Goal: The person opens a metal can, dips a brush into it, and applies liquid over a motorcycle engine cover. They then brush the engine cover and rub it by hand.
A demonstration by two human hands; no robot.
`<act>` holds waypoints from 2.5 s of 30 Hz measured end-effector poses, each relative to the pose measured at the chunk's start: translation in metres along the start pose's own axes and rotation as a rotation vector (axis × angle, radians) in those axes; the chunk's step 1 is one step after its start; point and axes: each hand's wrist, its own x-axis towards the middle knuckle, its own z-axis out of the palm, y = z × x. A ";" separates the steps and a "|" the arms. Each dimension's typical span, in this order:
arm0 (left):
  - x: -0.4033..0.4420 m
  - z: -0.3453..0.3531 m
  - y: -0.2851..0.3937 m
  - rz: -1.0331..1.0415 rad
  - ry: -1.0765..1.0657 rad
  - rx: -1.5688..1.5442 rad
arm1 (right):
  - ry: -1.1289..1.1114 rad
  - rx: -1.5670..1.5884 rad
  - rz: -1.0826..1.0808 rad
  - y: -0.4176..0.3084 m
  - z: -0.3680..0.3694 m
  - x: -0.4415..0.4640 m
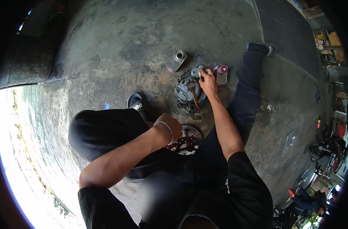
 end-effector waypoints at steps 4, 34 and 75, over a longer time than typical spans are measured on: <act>-0.003 0.002 -0.002 -0.002 0.014 0.005 | -0.016 -0.043 -0.007 -0.006 0.005 0.001; -0.001 0.000 -0.001 -0.028 -0.007 -0.018 | 0.005 -0.155 -0.077 -0.012 0.008 0.000; 0.001 0.004 -0.001 -0.002 0.002 -0.026 | -0.169 -0.184 -0.111 -0.010 -0.001 0.015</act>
